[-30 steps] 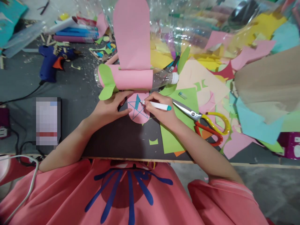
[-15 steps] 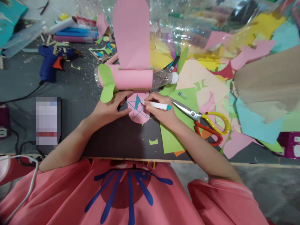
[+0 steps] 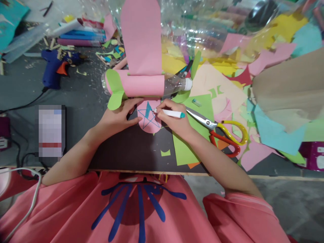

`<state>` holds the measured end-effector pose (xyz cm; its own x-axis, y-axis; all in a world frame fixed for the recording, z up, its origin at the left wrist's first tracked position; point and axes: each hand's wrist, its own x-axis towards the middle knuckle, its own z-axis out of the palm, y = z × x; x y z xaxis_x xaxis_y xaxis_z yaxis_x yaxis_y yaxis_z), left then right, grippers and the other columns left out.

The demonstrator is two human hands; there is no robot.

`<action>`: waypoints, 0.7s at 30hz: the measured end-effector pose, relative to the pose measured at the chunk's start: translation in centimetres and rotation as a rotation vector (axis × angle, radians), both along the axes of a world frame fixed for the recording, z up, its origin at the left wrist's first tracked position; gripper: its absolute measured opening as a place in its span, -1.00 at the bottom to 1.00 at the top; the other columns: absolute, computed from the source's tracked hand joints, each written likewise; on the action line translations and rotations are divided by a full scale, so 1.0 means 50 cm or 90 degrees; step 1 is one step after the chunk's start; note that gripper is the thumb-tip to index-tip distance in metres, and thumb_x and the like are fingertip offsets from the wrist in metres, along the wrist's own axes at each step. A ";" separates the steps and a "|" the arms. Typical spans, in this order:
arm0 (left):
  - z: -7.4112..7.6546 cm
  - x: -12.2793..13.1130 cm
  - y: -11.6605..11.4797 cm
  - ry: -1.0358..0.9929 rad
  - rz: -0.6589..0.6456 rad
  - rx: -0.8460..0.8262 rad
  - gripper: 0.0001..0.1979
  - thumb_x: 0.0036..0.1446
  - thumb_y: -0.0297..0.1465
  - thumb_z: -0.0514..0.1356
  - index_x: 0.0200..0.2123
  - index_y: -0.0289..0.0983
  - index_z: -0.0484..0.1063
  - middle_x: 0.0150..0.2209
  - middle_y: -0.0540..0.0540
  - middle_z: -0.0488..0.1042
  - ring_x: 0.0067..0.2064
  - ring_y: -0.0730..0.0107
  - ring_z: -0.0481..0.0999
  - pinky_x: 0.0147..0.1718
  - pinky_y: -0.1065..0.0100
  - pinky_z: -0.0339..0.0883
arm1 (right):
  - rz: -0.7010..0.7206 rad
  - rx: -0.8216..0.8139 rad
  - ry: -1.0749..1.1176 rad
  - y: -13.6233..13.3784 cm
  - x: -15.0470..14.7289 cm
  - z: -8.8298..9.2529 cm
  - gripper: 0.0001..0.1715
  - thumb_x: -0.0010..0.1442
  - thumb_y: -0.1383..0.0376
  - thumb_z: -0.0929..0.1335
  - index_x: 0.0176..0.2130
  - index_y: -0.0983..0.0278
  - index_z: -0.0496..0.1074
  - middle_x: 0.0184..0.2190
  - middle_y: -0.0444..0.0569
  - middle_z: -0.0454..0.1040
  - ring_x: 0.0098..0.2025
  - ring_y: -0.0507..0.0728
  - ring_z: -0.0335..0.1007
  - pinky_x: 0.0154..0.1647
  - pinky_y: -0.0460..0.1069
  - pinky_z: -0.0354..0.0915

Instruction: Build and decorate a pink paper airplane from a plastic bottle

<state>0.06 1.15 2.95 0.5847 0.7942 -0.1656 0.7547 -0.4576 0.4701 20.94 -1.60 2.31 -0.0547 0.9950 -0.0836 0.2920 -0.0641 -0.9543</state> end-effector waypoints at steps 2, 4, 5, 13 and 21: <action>0.000 0.000 0.000 -0.003 0.004 0.001 -0.44 0.18 -0.28 0.12 0.24 -0.21 0.18 0.02 -0.13 0.46 -0.01 0.27 0.43 0.07 0.32 0.25 | -0.012 0.007 -0.002 0.000 0.001 -0.002 -0.88 0.01 0.31 0.38 -0.54 0.25 0.39 -0.60 -0.15 0.45 -0.54 0.03 0.35 -0.50 -0.05 0.23; -0.001 -0.001 -0.001 -0.005 0.006 -0.001 -0.44 0.17 -0.28 0.13 0.24 -0.19 0.18 0.01 -0.11 0.46 -0.02 0.28 0.44 0.06 0.33 0.25 | -0.040 0.026 0.016 0.000 0.003 -0.005 -0.89 0.02 0.33 0.37 -0.53 0.24 0.39 -0.60 -0.17 0.45 -0.54 0.01 0.35 -0.52 -0.07 0.23; -0.001 -0.001 -0.001 -0.006 0.005 -0.002 -0.44 0.17 -0.28 0.13 0.25 -0.18 0.17 0.01 -0.10 0.46 -0.02 0.29 0.44 0.06 0.33 0.25 | -0.056 0.038 0.035 0.000 0.004 -0.007 -0.89 0.03 0.34 0.36 -0.52 0.24 0.39 -0.60 -0.17 0.45 -0.55 0.00 0.35 -0.53 -0.08 0.23; -0.002 0.000 0.000 -0.014 0.000 0.013 -0.44 0.17 -0.27 0.13 0.24 -0.21 0.19 0.02 -0.11 0.46 0.01 0.28 0.43 0.09 0.33 0.24 | -0.040 0.039 0.068 -0.013 0.010 -0.009 -0.87 0.15 0.23 0.36 -0.42 0.21 0.43 -0.60 -0.19 0.40 -0.58 -0.02 0.29 -0.58 -0.10 0.22; -0.011 -0.003 0.000 -0.020 0.002 0.020 -0.44 0.14 -0.26 0.15 0.21 -0.23 0.22 0.01 -0.13 0.47 -0.01 0.28 0.44 0.06 0.32 0.26 | 0.022 -0.019 0.049 -0.039 0.017 -0.007 -0.80 0.14 0.16 0.38 -0.29 0.23 0.50 -0.43 -0.09 0.55 -0.47 0.04 0.44 -0.44 -0.04 0.36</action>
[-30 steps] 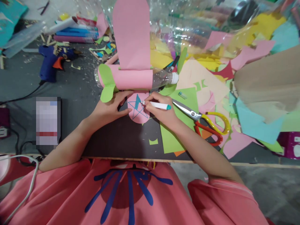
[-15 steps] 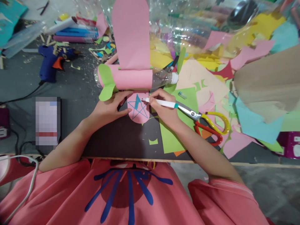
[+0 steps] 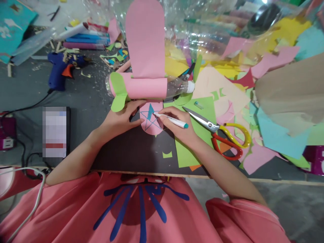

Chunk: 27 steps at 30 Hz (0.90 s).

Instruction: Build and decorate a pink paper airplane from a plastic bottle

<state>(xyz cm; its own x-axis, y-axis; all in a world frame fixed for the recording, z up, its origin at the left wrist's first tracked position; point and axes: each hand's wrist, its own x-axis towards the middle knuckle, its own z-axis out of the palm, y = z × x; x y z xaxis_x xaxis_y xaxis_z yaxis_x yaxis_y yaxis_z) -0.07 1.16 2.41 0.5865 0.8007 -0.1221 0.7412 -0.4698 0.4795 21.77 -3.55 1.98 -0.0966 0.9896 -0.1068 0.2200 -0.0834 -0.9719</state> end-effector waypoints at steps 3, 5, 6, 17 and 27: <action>-0.001 -0.002 -0.002 -0.002 -0.006 0.002 -0.44 0.15 -0.27 0.15 0.21 -0.25 0.21 0.03 -0.15 0.46 0.02 0.27 0.43 0.08 0.30 0.25 | -0.009 -0.011 0.004 0.005 0.002 -0.006 -0.83 0.10 0.19 0.40 -0.32 0.25 0.47 -0.47 -0.10 0.54 -0.49 0.04 0.44 -0.47 -0.05 0.34; 0.000 -0.002 -0.003 -0.001 -0.007 0.005 -0.44 0.16 -0.28 0.15 0.22 -0.26 0.21 0.04 -0.16 0.46 0.03 0.27 0.43 0.09 0.30 0.24 | 0.000 -0.017 0.012 0.007 0.001 -0.008 -0.84 0.12 0.20 0.39 -0.33 0.25 0.46 -0.51 -0.11 0.53 -0.50 0.05 0.44 -0.48 -0.04 0.33; 0.001 -0.002 -0.003 -0.002 -0.008 0.007 -0.45 0.17 -0.28 0.14 0.22 -0.25 0.21 0.04 -0.16 0.45 0.04 0.26 0.43 0.09 0.30 0.24 | 0.005 -0.017 0.016 0.007 0.001 -0.009 -0.84 0.13 0.20 0.39 -0.33 0.26 0.46 -0.52 -0.11 0.52 -0.51 0.05 0.43 -0.48 -0.04 0.33; 0.006 -0.001 -0.001 -0.001 -0.008 -0.002 -0.44 0.17 -0.29 0.14 0.24 -0.20 0.18 0.02 -0.12 0.46 -0.02 0.31 0.44 0.07 0.35 0.24 | 0.020 0.022 -0.031 0.010 -0.006 0.006 -0.95 0.10 0.31 0.38 -0.39 0.25 0.45 -0.59 -0.16 0.49 -0.54 0.02 0.42 -0.48 -0.07 0.29; 0.000 0.000 -0.001 0.000 0.000 0.003 -0.43 0.15 -0.28 0.15 0.22 -0.29 0.21 -0.02 -0.16 0.47 -0.06 0.28 0.44 0.03 0.30 0.27 | 0.060 0.061 -0.056 0.008 -0.001 -0.001 -0.94 0.08 0.32 0.39 -0.41 0.27 0.49 -0.52 -0.11 0.54 -0.52 0.01 0.42 -0.51 -0.10 0.29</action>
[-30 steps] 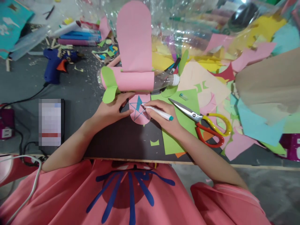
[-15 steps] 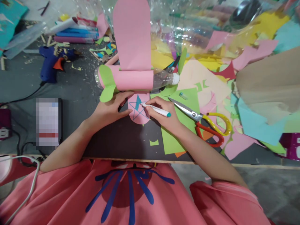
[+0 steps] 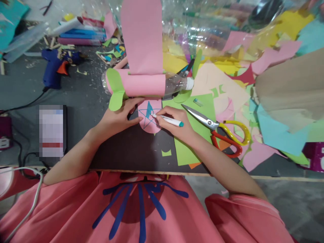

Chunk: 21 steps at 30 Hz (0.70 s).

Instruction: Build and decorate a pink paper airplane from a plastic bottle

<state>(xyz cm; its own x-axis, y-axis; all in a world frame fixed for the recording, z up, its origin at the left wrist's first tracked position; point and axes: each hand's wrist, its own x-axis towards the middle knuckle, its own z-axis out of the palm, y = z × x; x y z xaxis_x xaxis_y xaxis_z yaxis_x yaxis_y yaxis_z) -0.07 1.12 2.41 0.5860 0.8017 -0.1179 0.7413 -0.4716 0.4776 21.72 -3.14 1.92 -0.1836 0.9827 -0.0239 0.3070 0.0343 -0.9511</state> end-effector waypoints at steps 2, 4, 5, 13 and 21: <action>0.000 0.000 0.000 0.000 0.001 0.000 -0.42 0.15 -0.28 0.15 0.22 -0.29 0.21 -0.03 -0.16 0.47 -0.06 0.28 0.45 0.02 0.30 0.28 | 0.016 0.010 0.002 0.000 0.001 0.001 -0.94 0.09 0.32 0.39 -0.40 0.27 0.49 -0.51 -0.11 0.55 -0.52 0.01 0.43 -0.51 -0.11 0.29; 0.000 0.000 0.000 -0.001 0.001 0.003 -0.43 0.15 -0.29 0.15 0.22 -0.29 0.21 -0.03 -0.16 0.47 -0.06 0.28 0.45 0.03 0.30 0.28 | 0.034 0.016 0.006 0.000 0.002 0.002 -0.93 0.11 0.31 0.39 -0.39 0.26 0.49 -0.51 -0.12 0.55 -0.52 0.00 0.44 -0.51 -0.12 0.29; 0.000 0.000 0.000 -0.002 0.000 0.006 -0.43 0.15 -0.29 0.14 0.22 -0.29 0.21 -0.02 -0.16 0.47 -0.06 0.28 0.45 0.03 0.29 0.27 | 0.040 0.019 0.006 0.000 0.002 0.003 -0.92 0.11 0.30 0.38 -0.39 0.26 0.49 -0.51 -0.12 0.55 -0.53 0.00 0.44 -0.52 -0.12 0.29; -0.002 -0.001 0.000 -0.009 -0.005 0.013 -0.44 0.16 -0.29 0.13 0.22 -0.29 0.21 -0.01 -0.16 0.47 -0.03 0.27 0.43 0.06 0.28 0.25 | 0.073 0.030 -0.018 0.001 0.004 0.002 -0.92 0.09 0.30 0.40 -0.43 0.24 0.49 -0.53 -0.12 0.54 -0.52 0.01 0.41 -0.52 -0.11 0.27; -0.002 0.000 0.000 -0.010 -0.008 -0.003 -0.44 0.15 -0.29 0.14 0.21 -0.27 0.21 0.03 -0.15 0.46 -0.03 0.29 0.43 0.08 0.28 0.24 | -0.053 -0.033 0.075 -0.001 -0.001 -0.002 -0.97 0.11 0.36 0.37 -0.39 0.25 0.45 -0.54 -0.15 0.51 -0.52 0.02 0.43 -0.47 -0.07 0.31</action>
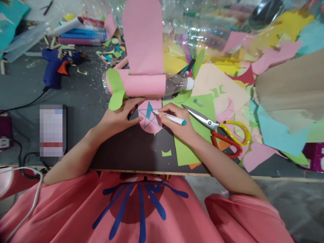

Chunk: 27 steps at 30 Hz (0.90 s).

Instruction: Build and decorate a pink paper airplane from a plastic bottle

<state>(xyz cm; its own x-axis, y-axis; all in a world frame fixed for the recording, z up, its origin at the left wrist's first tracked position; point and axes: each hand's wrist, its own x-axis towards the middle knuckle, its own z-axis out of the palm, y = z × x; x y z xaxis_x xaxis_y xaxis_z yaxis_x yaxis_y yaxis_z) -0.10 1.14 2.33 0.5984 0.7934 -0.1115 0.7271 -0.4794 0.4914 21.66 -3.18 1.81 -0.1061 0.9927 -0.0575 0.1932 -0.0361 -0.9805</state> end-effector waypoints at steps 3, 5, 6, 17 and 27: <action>0.001 0.001 0.001 -0.001 0.001 -0.001 -0.44 0.15 -0.29 0.15 0.22 -0.27 0.21 0.03 -0.14 0.46 -0.04 0.30 0.44 0.07 0.29 0.25 | 0.001 -0.006 -0.019 0.001 -0.001 0.002 -0.98 0.10 0.34 0.38 -0.39 0.25 0.45 -0.56 -0.15 0.50 -0.52 0.03 0.43 -0.47 -0.06 0.29; 0.002 0.001 0.001 -0.004 0.001 0.000 -0.44 0.14 -0.30 0.15 0.21 -0.27 0.21 0.04 -0.14 0.45 -0.04 0.30 0.44 0.07 0.30 0.25 | 0.002 -0.002 -0.036 0.001 -0.002 0.003 -0.96 0.10 0.32 0.39 -0.39 0.25 0.45 -0.56 -0.15 0.49 -0.53 0.03 0.42 -0.46 -0.06 0.29; 0.002 0.001 0.001 -0.006 0.000 0.001 -0.44 0.14 -0.30 0.15 0.21 -0.27 0.22 0.05 -0.14 0.45 -0.04 0.30 0.44 0.07 0.29 0.25 | 0.003 -0.002 -0.039 0.002 -0.002 0.004 -0.96 0.10 0.32 0.39 -0.40 0.25 0.45 -0.57 -0.16 0.49 -0.53 0.03 0.42 -0.46 -0.06 0.28; -0.003 -0.001 -0.002 -0.001 0.006 0.011 -0.42 0.14 -0.29 0.15 0.23 -0.28 0.20 0.04 -0.17 0.44 -0.01 0.26 0.43 0.07 0.27 0.26 | 0.072 0.035 -0.081 0.000 0.005 0.004 -0.90 0.12 0.28 0.37 -0.40 0.25 0.50 -0.51 -0.13 0.55 -0.53 0.01 0.41 -0.52 -0.10 0.27; 0.000 -0.001 0.001 0.002 0.006 -0.001 -0.43 0.15 -0.27 0.13 0.22 -0.28 0.20 0.00 -0.16 0.46 -0.04 0.27 0.43 0.03 0.30 0.27 | 0.127 0.044 -0.087 0.001 0.007 0.007 -0.85 0.11 0.22 0.39 -0.46 0.22 0.49 -0.53 -0.13 0.54 -0.52 0.03 0.42 -0.50 -0.08 0.30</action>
